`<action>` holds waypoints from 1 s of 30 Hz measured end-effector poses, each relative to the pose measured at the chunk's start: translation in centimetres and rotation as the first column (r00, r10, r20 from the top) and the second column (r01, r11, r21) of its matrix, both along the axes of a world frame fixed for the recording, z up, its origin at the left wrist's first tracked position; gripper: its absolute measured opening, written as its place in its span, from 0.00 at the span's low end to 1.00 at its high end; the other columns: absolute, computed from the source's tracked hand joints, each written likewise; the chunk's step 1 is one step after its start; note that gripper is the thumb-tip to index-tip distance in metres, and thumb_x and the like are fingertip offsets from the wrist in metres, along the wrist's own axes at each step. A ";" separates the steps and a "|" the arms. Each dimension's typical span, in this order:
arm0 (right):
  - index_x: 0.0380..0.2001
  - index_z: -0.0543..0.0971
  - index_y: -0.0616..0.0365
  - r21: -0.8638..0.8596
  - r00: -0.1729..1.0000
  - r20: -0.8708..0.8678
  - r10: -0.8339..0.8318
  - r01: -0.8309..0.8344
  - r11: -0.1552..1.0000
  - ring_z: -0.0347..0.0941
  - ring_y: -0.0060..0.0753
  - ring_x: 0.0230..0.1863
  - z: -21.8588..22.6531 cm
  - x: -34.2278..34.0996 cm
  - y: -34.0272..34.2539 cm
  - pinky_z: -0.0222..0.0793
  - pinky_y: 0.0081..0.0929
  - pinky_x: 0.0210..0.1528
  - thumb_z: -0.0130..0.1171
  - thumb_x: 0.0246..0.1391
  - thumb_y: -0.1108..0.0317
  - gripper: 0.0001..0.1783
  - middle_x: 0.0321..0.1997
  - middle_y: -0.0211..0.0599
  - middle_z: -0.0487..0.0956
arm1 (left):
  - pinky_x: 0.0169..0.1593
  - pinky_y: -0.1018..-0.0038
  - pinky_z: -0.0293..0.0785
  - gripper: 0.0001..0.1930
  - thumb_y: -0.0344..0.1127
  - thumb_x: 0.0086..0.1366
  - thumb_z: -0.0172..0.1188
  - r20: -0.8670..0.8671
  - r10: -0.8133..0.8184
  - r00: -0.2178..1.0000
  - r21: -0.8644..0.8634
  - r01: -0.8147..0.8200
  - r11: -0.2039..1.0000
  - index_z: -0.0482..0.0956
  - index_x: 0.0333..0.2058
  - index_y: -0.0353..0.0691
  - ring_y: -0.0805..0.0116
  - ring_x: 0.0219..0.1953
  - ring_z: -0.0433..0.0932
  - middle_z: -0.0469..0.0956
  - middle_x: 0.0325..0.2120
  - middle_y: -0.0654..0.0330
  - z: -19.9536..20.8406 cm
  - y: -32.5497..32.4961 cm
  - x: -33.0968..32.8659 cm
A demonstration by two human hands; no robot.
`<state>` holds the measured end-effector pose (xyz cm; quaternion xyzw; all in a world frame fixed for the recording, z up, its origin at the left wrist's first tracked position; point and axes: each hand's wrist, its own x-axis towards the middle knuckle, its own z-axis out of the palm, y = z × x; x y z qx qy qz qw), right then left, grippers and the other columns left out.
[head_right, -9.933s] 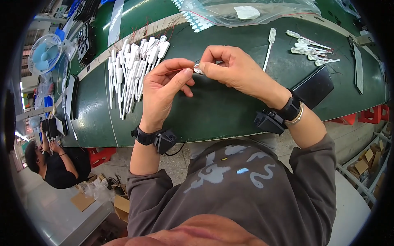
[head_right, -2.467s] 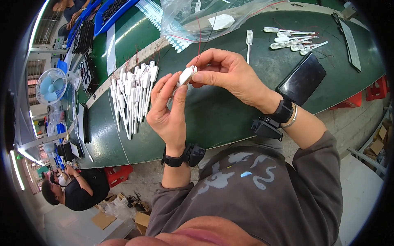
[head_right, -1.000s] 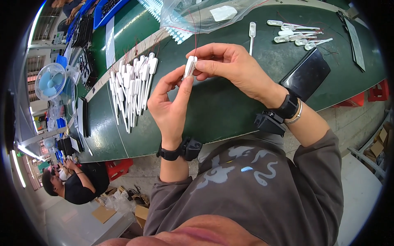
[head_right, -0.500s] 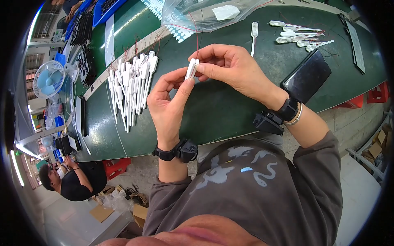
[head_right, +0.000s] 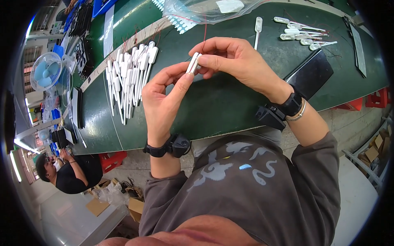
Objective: The person assembles electronic components by picking up a white plastic housing and threading thin wires through it. They then fit a long white plastic strip into the housing, pressing the components together before setting the unit down.
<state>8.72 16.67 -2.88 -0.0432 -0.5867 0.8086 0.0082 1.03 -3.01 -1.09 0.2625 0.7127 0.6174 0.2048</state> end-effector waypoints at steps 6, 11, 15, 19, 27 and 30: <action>0.51 0.79 0.64 0.022 0.998 -0.023 0.056 -0.055 0.998 0.79 0.21 0.38 0.3 0.2 0.0 0.77 0.20 0.45 0.61 0.66 0.66 0.15 0.43 0.33 0.83 | 0.40 0.82 0.76 0.11 0.31 0.70 0.63 0.065 -0.139 0.988 -0.076 0.144 0.987 0.85 0.46 0.30 0.80 0.35 0.82 0.87 0.35 0.60 2.1 -1.0 -1.0; 0.49 0.79 0.65 0.044 0.996 -0.028 0.086 -0.085 0.995 0.79 0.22 0.37 0.7 0.3 -0.1 0.78 0.21 0.44 0.62 0.65 0.67 0.15 0.41 0.34 0.83 | 0.40 0.80 0.78 0.12 0.31 0.70 0.62 0.128 -0.227 0.965 -0.062 0.236 0.970 0.85 0.46 0.29 0.79 0.35 0.82 0.87 0.34 0.60 2.5 -1.3 -1.4; 0.48 0.80 0.65 0.058 0.995 -0.003 0.098 -0.098 0.994 0.80 0.23 0.36 0.9 0.4 -0.1 0.78 0.21 0.43 0.63 0.65 0.67 0.14 0.40 0.35 0.83 | 0.41 0.79 0.79 0.11 0.30 0.69 0.62 0.103 -0.251 0.962 -0.079 0.260 0.963 0.85 0.46 0.29 0.78 0.36 0.83 0.87 0.34 0.60 2.7 -1.5 -1.5; 0.47 0.80 0.66 0.060 0.994 0.018 0.105 -0.106 0.993 0.80 0.23 0.36 1.0 0.5 -0.2 0.78 0.21 0.43 0.63 0.64 0.67 0.14 0.40 0.35 0.83 | 0.41 0.79 0.79 0.11 0.30 0.68 0.62 0.083 -0.265 0.961 -0.090 0.272 0.958 0.85 0.45 0.29 0.78 0.36 0.84 0.88 0.32 0.61 2.8 -1.5 -1.5; 0.47 0.80 0.66 0.070 0.993 0.028 0.115 -0.117 0.991 0.80 0.24 0.37 0.6 0.4 -0.1 0.79 0.23 0.44 0.64 0.64 0.68 0.13 0.42 0.36 0.82 | 0.42 0.79 0.78 0.11 0.29 0.67 0.62 -0.037 -0.276 0.960 -0.209 0.263 0.942 0.83 0.46 0.29 0.76 0.35 0.84 0.87 0.33 0.59 2.8 -1.5 -1.4; 0.47 0.80 0.66 0.075 0.992 0.015 0.126 -0.127 0.989 0.80 0.25 0.39 0.3 0.5 -0.2 0.79 0.23 0.44 0.63 0.64 0.69 0.13 0.44 0.36 0.82 | 0.40 0.78 0.79 0.11 0.28 0.66 0.62 -0.140 -0.258 0.956 -0.300 0.208 0.931 0.83 0.45 0.30 0.74 0.34 0.85 0.87 0.32 0.58 3.0 -1.5 -0.5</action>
